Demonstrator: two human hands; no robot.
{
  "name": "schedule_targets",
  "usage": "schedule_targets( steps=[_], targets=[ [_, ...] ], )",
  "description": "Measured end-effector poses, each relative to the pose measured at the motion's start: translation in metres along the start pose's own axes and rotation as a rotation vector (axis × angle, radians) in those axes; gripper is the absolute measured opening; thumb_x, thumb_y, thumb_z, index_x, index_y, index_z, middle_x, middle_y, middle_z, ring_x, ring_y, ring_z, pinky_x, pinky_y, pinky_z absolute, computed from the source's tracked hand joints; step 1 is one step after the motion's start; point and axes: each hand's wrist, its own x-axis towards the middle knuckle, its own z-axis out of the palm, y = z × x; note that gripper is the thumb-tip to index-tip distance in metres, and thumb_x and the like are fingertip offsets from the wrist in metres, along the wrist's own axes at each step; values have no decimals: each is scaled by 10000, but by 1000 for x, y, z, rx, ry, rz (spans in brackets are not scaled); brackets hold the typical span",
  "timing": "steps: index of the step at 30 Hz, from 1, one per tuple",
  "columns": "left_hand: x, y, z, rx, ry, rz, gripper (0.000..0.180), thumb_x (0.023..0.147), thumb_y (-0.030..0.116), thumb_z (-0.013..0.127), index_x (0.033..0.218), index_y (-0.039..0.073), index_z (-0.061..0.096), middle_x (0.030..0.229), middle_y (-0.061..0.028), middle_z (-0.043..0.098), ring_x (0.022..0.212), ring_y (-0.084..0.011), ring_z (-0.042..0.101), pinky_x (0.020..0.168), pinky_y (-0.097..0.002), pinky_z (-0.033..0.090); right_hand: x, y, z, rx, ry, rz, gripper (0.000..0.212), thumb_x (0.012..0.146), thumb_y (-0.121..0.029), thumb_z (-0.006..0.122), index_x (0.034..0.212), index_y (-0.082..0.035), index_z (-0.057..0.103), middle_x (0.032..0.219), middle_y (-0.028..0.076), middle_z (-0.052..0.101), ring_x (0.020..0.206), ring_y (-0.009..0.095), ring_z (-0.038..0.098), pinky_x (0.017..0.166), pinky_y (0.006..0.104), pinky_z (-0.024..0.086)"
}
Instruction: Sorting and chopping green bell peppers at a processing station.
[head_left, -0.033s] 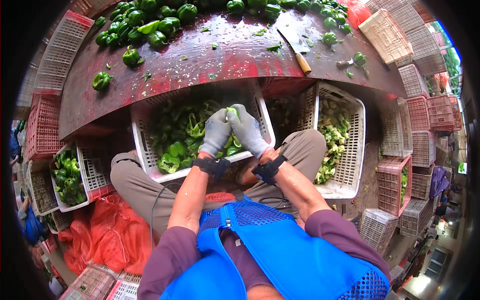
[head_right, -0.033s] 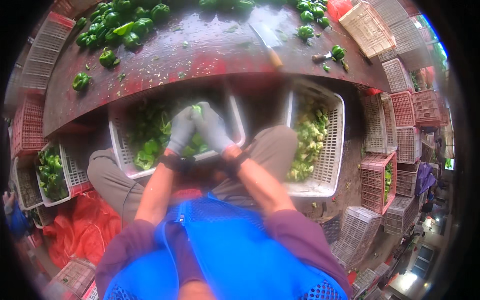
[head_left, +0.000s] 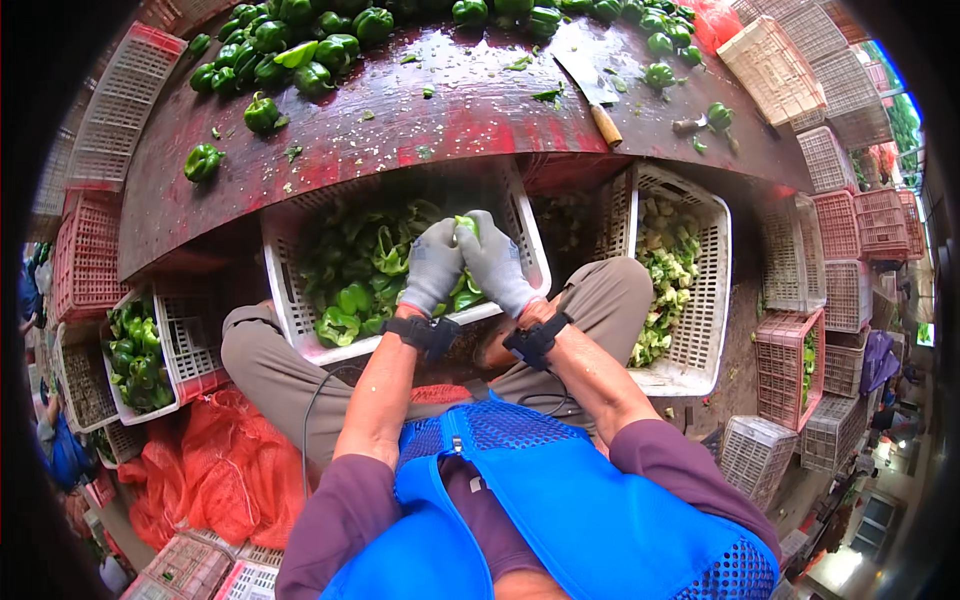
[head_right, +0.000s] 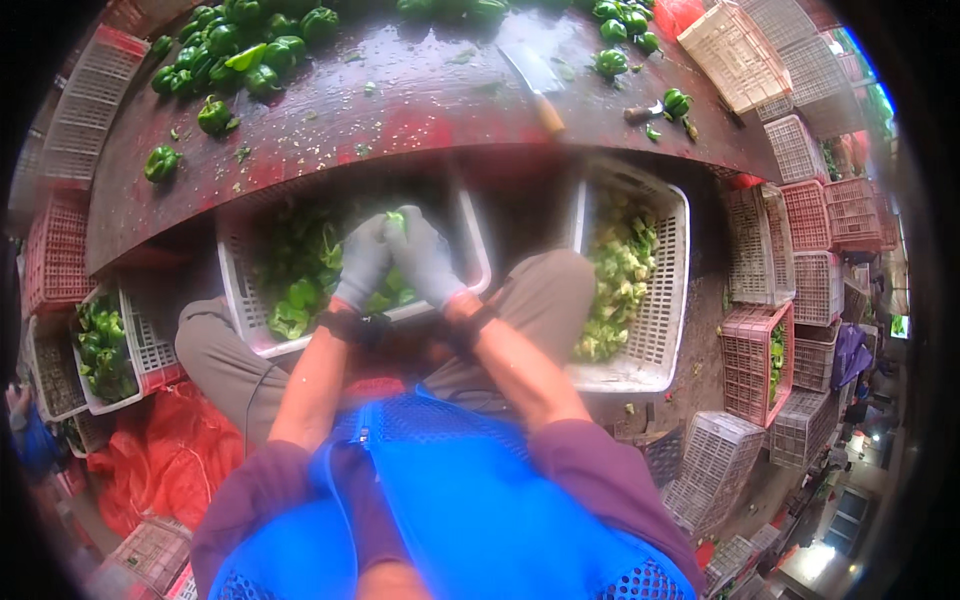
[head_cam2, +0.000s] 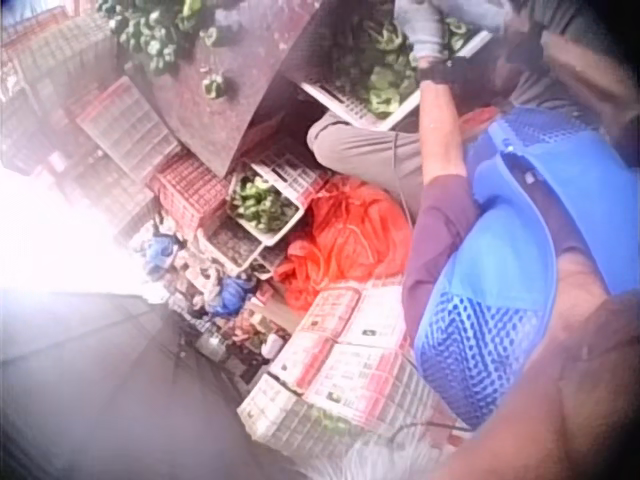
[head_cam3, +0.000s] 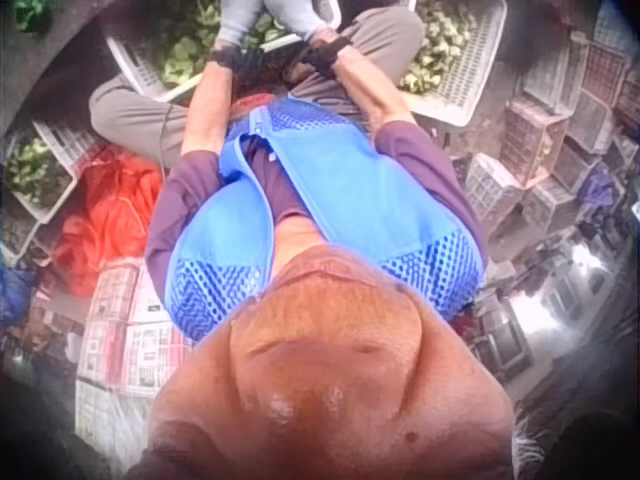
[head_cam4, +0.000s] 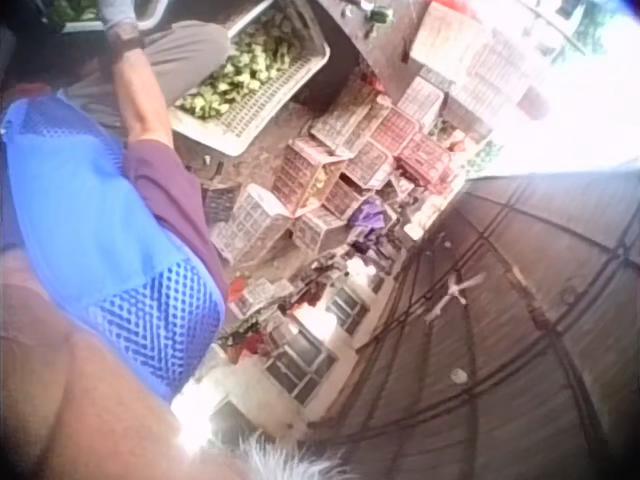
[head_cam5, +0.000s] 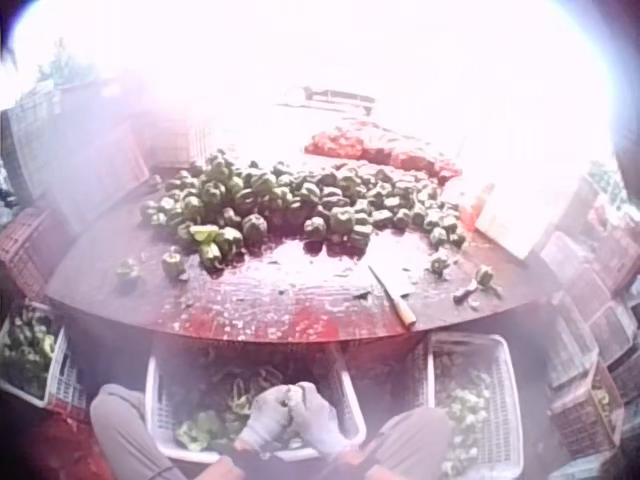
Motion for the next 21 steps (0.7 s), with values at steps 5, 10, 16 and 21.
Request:
schedule_targets(
  steps=[5, 10, 16, 21],
  targets=[
    [9, -4, -10, 418, -91, 192, 191, 881, 288, 596, 942, 110, 631, 948, -136, 669, 894, -362, 650, 743, -464, 509, 6, 4, -4, -177, -90, 159, 358, 939, -319, 524, 1154, -33, 509, 888, 299, 666, 889, 483, 644, 787, 544, 478],
    [21, 13, -41, 534, -209, 32, 267, 879, 363, 652, 891, 96, 654, 897, -138, 699, 890, -338, 672, 752, -444, 513, 7, 4, -10, -195, -125, 137, 361, 924, -328, 552, 1136, -36, 534, 911, 269, 673, 915, 463, 645, 795, 520, 484],
    [44, 69, -21, -377, -63, -130, 232, 859, 239, 749, 983, 47, 708, 832, -64, 725, 772, -130, 660, 724, -325, 533, 16, 40, -11, -212, -75, 151, 359, 927, -326, 599, 1164, -57, 579, 1045, 265, 657, 972, 444, 645, 875, 509, 506],
    [24, 149, 32, 15, -252, 544, 821, 818, 389, 769, 1499, 129, 391, 1297, -157, 612, 1070, -278, 650, 911, -378, 506, 26, 87, -14, -160, -164, 35, 409, 901, -343, 631, 1209, -79, 576, 1135, 172, 631, 1067, 337, 618, 909, 456, 498]
  ],
)
